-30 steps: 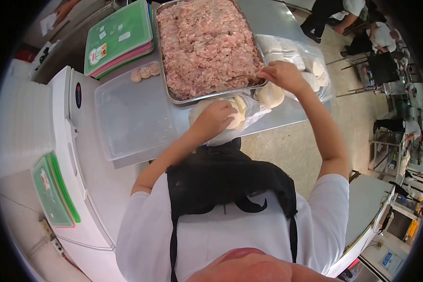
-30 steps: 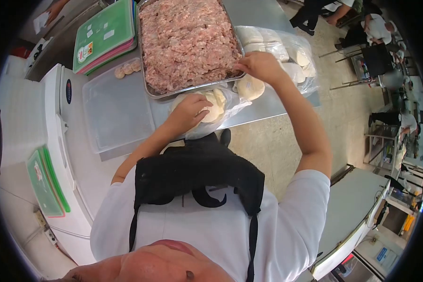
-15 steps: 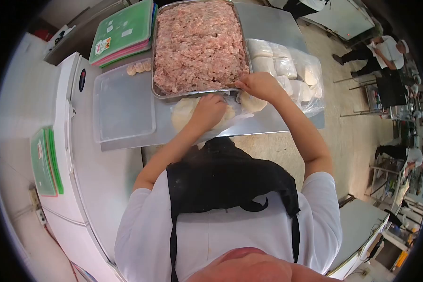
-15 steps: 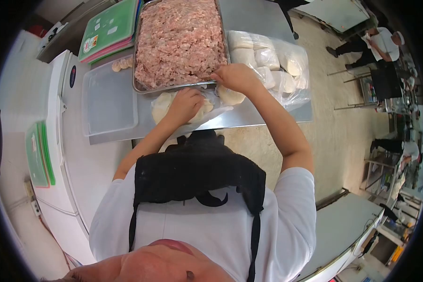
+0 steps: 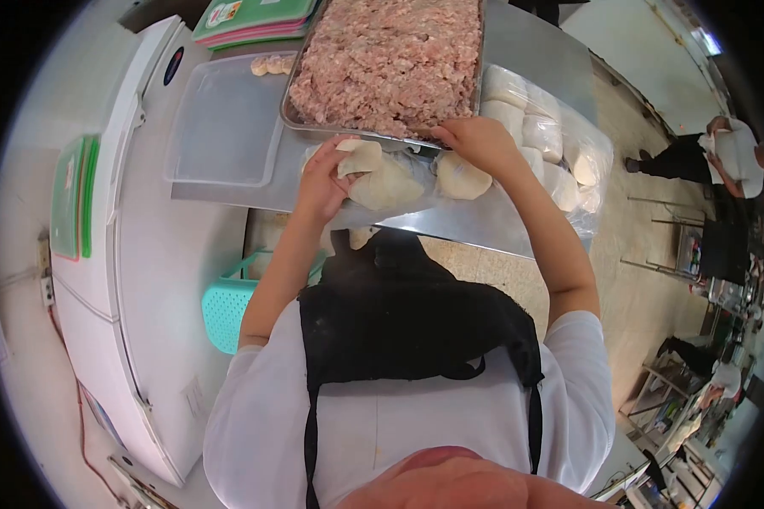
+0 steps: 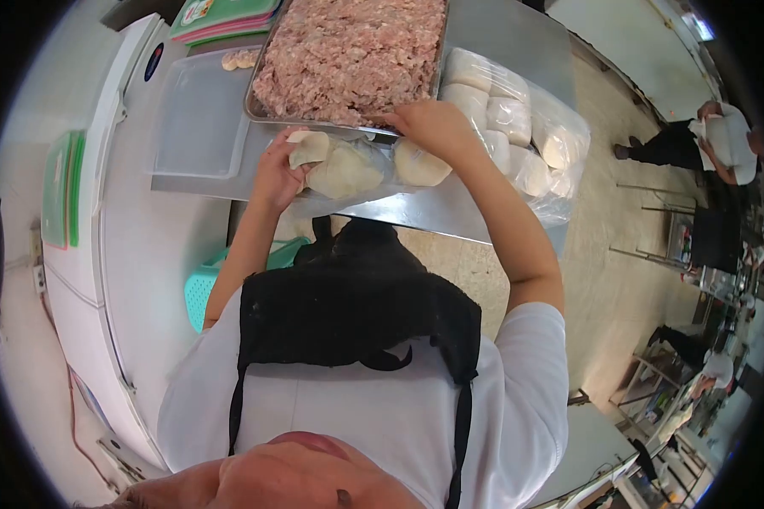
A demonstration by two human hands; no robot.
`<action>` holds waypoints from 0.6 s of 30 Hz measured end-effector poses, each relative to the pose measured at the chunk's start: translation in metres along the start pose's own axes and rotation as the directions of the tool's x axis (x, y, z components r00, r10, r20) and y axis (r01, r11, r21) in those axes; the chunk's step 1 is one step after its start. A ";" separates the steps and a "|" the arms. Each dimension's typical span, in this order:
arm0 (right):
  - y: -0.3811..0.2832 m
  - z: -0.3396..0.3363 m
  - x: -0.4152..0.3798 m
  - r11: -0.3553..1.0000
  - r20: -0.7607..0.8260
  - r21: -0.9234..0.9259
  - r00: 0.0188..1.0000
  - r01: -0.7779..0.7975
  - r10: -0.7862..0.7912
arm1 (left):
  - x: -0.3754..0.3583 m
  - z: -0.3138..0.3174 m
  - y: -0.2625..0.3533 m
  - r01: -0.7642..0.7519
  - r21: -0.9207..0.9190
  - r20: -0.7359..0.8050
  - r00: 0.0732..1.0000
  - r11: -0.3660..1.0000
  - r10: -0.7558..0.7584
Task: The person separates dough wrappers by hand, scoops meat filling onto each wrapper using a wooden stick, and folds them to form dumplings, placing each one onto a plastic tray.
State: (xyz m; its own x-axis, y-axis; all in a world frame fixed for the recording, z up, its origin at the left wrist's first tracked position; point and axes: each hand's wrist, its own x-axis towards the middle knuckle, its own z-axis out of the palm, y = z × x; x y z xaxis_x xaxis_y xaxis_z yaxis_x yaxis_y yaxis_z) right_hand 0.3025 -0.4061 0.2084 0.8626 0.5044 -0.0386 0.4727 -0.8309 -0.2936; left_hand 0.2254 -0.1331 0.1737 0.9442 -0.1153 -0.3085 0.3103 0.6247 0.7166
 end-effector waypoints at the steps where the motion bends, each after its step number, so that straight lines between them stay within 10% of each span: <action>1: 0.005 0.002 0.000 0.997 -0.010 0.082 1.000 0.005 -0.004 | -0.002 -0.003 0.002 0.009 -0.038 0.037 0.999 0.999 -0.008; 3: 0.009 0.003 -0.003 0.946 0.039 0.315 0.997 -0.076 0.067 | -0.003 -0.010 0.006 0.040 -0.110 0.114 0.993 0.993 -0.027; 6: 0.004 -0.002 -0.004 0.856 0.059 0.499 0.991 -0.135 0.122 | 0.005 -0.013 0.004 -0.189 0.436 0.036 0.981 0.880 0.193; 9: -0.001 0.002 -0.008 0.792 -0.022 0.599 0.987 -0.115 0.160 | 0.008 -0.012 0.024 -0.265 0.867 0.152 0.947 0.422 0.283; 12: -0.016 0.004 -0.011 0.729 -0.050 0.670 0.972 -0.139 0.231 | 0.012 -0.009 0.049 -0.458 0.883 0.382 0.827 0.100 0.412; 15: -0.045 0.005 -0.015 0.610 0.001 0.761 0.941 -0.221 0.339 | 0.016 -0.012 0.082 -0.241 0.966 0.224 0.961 0.096 0.161; 18: -0.072 0.008 -0.017 0.503 0.059 0.820 0.915 -0.273 0.400 | 0.019 -0.020 0.079 -0.530 0.725 0.361 0.836 0.440 0.412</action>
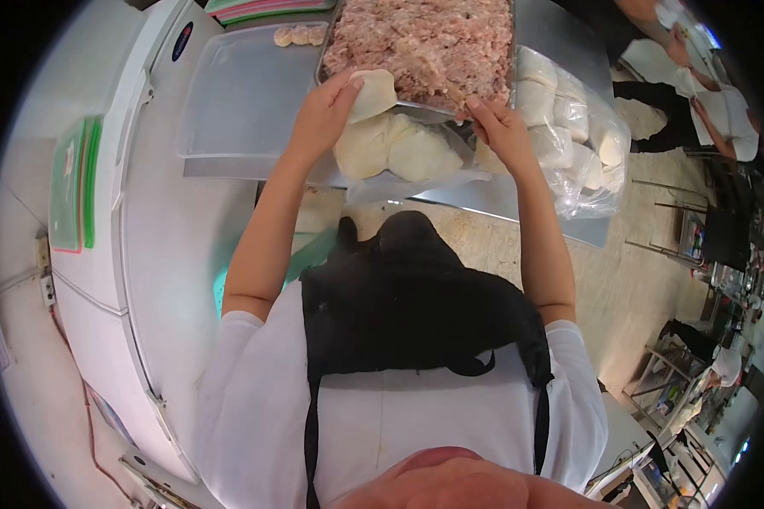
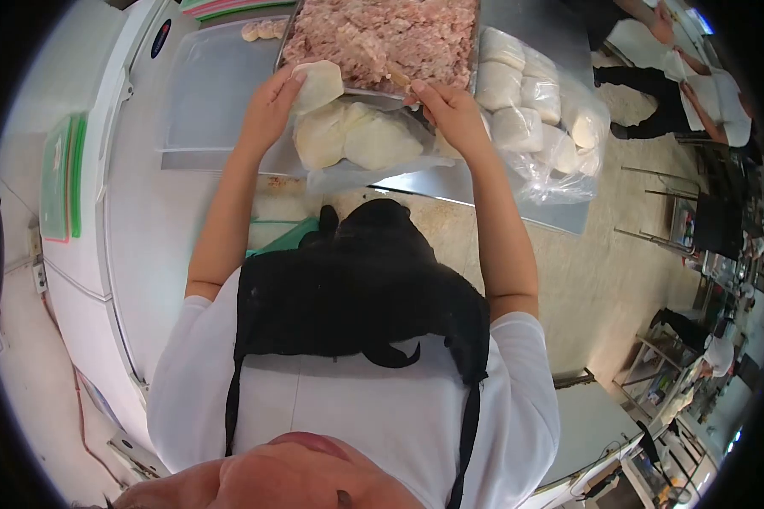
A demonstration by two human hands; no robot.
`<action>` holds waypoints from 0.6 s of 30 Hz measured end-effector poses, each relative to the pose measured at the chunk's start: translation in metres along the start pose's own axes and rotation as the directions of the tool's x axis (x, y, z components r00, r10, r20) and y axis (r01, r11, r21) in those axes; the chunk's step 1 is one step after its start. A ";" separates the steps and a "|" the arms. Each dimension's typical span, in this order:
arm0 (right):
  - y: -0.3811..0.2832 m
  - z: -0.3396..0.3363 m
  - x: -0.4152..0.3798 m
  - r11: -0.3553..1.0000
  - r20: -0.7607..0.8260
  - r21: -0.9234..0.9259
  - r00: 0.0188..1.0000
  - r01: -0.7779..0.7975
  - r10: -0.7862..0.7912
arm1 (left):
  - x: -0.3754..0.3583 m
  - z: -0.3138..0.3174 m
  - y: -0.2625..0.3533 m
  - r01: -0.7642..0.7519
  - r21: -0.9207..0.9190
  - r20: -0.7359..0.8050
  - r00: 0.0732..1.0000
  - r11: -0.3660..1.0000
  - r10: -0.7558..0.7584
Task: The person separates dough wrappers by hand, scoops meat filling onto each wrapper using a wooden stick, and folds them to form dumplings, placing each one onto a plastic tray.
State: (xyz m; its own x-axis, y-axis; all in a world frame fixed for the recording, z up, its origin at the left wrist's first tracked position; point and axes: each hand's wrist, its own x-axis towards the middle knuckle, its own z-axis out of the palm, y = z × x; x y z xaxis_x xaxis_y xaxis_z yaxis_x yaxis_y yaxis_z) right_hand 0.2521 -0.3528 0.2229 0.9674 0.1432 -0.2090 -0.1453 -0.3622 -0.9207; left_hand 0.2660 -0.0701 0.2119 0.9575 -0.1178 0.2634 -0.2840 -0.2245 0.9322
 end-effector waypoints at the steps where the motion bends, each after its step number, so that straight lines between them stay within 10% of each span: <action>1: -0.003 0.008 -0.003 1.000 -0.002 0.027 1.000 -0.016 0.016 | 0.000 -0.004 -0.009 0.048 -0.097 0.000 0.999 0.994 -0.048; 9: -0.036 0.086 -0.023 0.972 -0.069 0.208 0.993 0.108 -0.096 | -0.007 -0.042 -0.014 0.379 -0.277 0.081 0.925 0.883 -0.371; 12: -0.042 0.110 -0.022 0.958 -0.044 0.258 0.992 0.128 -0.120 | -0.013 -0.043 0.018 0.478 -0.837 0.269 0.784 0.267 -0.560; 18: -0.034 0.156 -0.021 0.968 -0.164 0.036 0.957 0.247 -0.238 | -0.017 -0.063 0.035 0.280 -0.960 0.248 0.891 0.031 -0.379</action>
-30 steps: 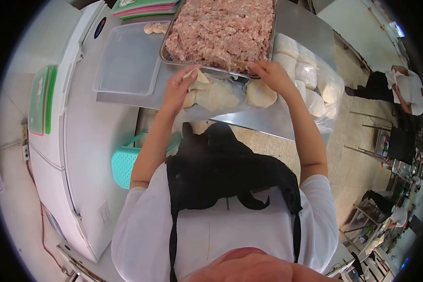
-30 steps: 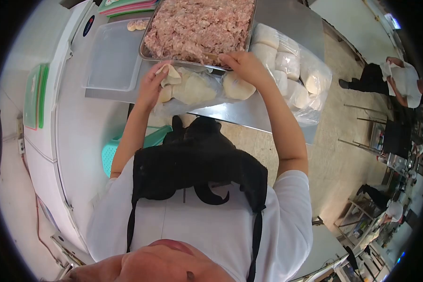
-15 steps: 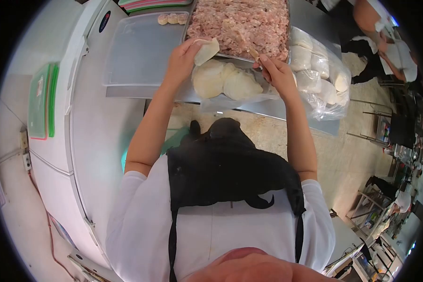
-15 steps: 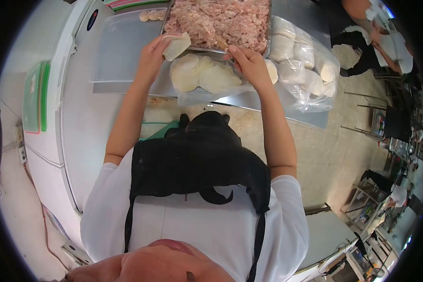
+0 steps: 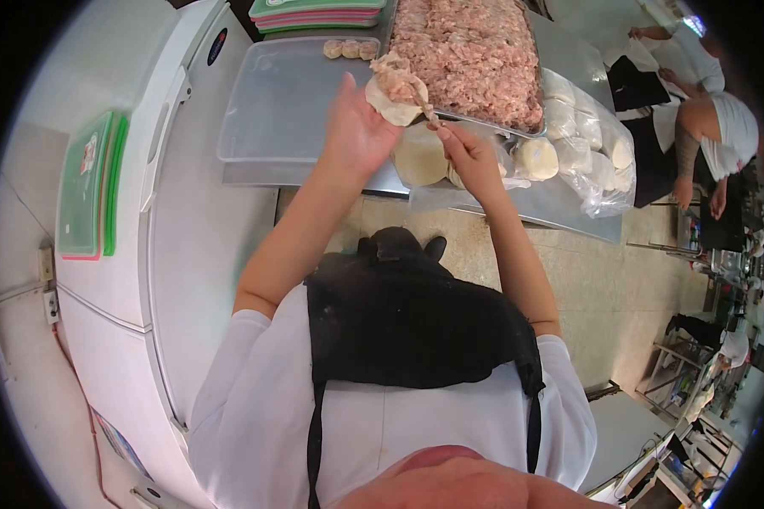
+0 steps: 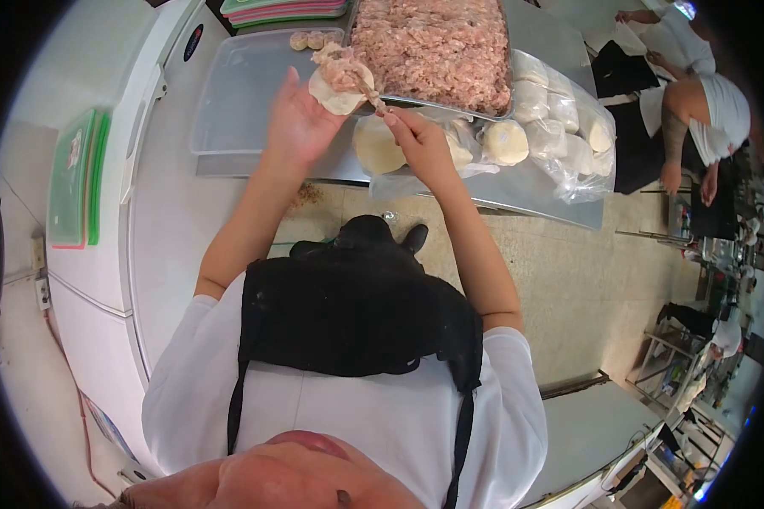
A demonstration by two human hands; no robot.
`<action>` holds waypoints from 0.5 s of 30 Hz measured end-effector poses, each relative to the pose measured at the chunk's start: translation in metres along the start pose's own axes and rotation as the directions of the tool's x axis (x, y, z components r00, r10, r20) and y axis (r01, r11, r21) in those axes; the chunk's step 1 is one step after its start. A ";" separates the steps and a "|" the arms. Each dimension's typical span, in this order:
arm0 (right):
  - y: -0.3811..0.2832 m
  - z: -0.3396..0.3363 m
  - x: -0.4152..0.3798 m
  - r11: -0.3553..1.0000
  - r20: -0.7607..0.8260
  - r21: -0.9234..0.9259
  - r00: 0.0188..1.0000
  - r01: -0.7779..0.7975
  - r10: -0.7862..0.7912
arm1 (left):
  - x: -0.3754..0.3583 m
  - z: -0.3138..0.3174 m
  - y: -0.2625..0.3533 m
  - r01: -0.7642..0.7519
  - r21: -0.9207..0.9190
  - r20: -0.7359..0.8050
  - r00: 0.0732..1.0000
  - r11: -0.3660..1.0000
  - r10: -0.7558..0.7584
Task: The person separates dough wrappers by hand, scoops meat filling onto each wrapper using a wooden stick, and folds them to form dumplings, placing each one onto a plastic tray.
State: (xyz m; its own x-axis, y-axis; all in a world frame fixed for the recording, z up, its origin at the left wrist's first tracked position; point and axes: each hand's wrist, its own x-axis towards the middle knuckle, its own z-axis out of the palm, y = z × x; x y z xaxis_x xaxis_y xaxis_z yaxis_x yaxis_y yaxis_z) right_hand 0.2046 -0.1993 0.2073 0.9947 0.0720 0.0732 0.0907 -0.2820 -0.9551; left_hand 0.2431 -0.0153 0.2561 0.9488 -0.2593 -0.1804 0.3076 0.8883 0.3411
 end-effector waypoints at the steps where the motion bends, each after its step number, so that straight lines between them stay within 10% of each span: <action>1: 0.008 0.002 0.000 0.982 -0.029 -0.139 0.991 0.124 -0.130 | 0.000 -0.004 0.005 -0.002 -0.011 -0.036 0.999 1.000 0.001; 3: 0.020 0.001 0.002 0.844 -0.032 -0.411 0.920 0.345 -0.391 | 0.009 -0.020 0.019 -0.008 -0.031 -0.102 0.995 1.000 0.005; 6: -0.047 -0.011 -0.011 0.584 0.112 -0.794 0.985 0.168 -0.132 | 0.031 -0.062 0.029 -0.131 -0.021 -0.139 0.982 0.991 0.127; 12: -0.037 0.006 -0.003 0.585 0.181 -0.703 0.897 0.406 -0.404 | 0.014 -0.037 0.038 -0.034 0.020 -0.132 0.991 0.999 0.036; 15: -0.096 -0.005 -0.011 0.376 0.195 -0.896 0.970 0.237 -0.145 | 0.018 -0.042 0.044 -0.039 0.057 -0.172 0.984 0.998 0.049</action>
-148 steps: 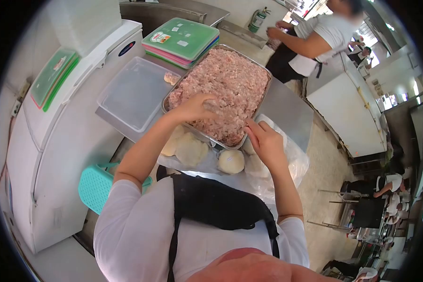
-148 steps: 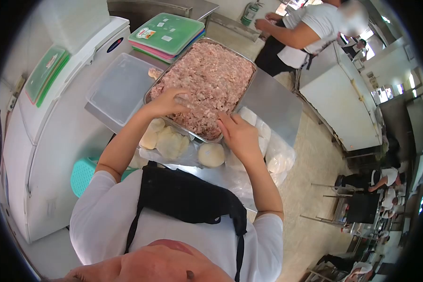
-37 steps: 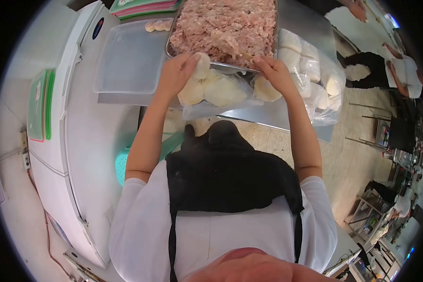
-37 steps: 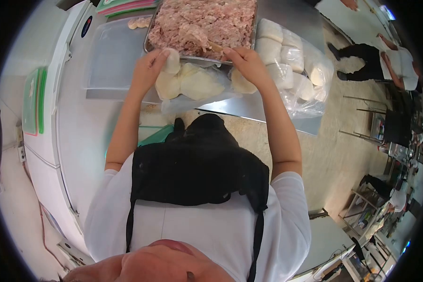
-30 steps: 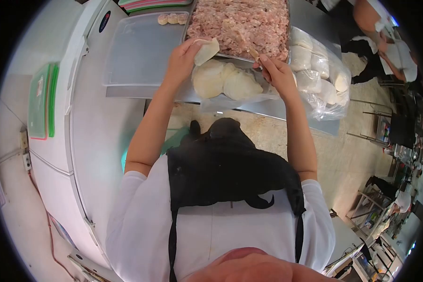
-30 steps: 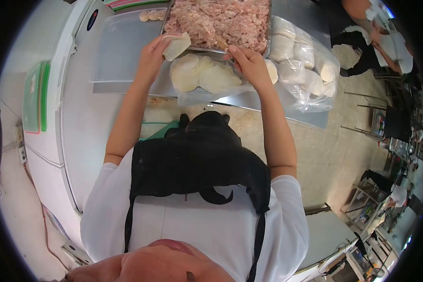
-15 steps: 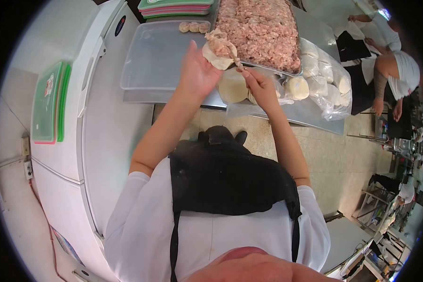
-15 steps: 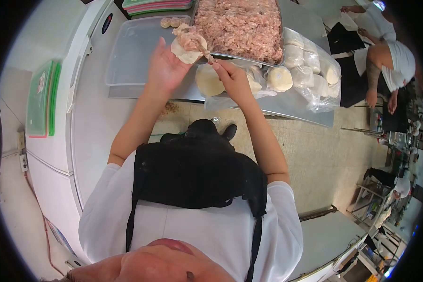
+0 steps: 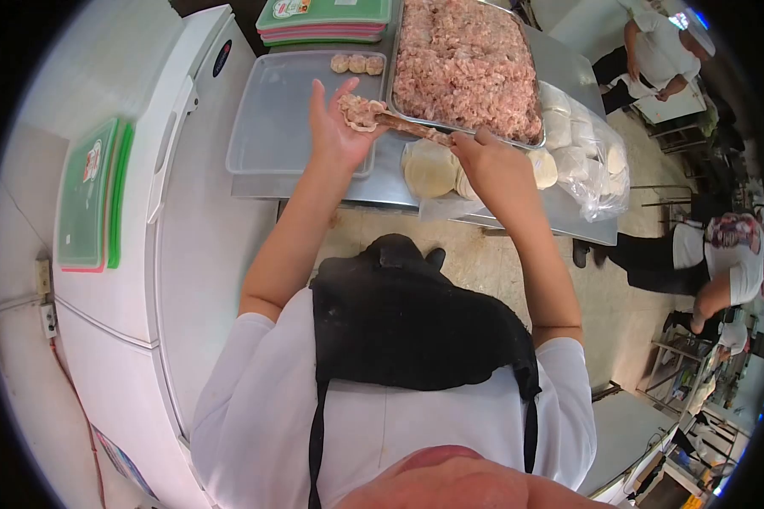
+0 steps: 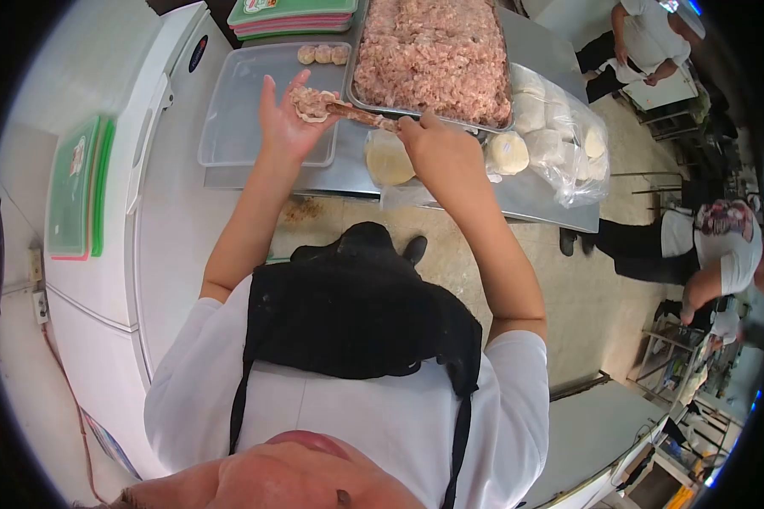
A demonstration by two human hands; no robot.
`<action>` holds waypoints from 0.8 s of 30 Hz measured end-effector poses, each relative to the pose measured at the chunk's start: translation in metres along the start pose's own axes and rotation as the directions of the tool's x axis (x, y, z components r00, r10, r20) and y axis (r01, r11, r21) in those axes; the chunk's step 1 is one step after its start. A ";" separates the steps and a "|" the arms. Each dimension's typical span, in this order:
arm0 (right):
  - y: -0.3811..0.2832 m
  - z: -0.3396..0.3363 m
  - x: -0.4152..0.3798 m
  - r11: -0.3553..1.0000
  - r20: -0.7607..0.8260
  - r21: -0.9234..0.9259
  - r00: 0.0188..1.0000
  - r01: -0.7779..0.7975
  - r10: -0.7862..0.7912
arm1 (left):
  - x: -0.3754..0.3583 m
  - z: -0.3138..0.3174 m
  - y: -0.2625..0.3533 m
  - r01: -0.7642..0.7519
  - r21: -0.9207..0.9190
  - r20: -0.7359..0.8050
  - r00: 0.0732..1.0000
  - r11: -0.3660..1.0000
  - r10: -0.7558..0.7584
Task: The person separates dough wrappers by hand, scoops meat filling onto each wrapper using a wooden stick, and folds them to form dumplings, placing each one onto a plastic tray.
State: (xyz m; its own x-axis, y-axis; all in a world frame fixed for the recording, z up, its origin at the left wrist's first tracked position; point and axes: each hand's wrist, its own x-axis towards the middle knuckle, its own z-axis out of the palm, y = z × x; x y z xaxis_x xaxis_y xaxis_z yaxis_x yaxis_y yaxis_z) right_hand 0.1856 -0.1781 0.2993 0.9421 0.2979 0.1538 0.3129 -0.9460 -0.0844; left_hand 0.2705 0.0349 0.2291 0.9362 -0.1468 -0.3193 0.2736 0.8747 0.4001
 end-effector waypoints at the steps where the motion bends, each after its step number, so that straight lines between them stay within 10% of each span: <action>1: -0.002 0.003 0.001 0.998 -0.085 0.034 0.995 0.050 -0.047 | 0.002 0.000 0.002 0.025 -0.016 0.038 0.999 1.000 -0.024; 9: 0.038 0.018 -0.011 0.852 -0.223 0.520 0.972 0.058 0.070 | 0.011 0.019 -0.009 0.188 -0.066 0.250 0.954 0.980 -0.166; 14: 0.062 -0.019 -0.041 0.598 0.245 0.725 0.940 -0.341 0.239 | -0.007 0.045 -0.028 -0.343 0.696 0.548 0.821 0.631 -0.158; 18: 0.070 -0.041 -0.062 0.634 0.227 0.704 0.948 -0.319 0.225 | 0.003 0.065 -0.044 -0.825 0.539 0.842 0.520 0.173 -0.144; 21: 0.083 -0.026 -0.068 0.651 0.165 0.717 0.968 -0.249 0.189 | 0.013 0.080 -0.050 -0.664 0.697 0.706 0.570 0.270 -0.420; 24: 0.119 -0.001 -0.067 0.641 0.212 0.721 0.965 -0.263 0.157 | 0.024 0.094 -0.055 -0.775 0.630 0.676 0.518 0.047 -0.525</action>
State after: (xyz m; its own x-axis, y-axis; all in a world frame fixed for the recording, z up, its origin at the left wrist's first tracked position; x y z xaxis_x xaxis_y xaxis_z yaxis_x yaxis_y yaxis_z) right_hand 0.1599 -0.3109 0.2799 0.9834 0.1657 -0.0738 0.0394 -0.5924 -0.8047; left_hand 0.2982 -0.0604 0.2805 0.4903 -0.8470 0.2053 -0.5739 -0.1365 0.8075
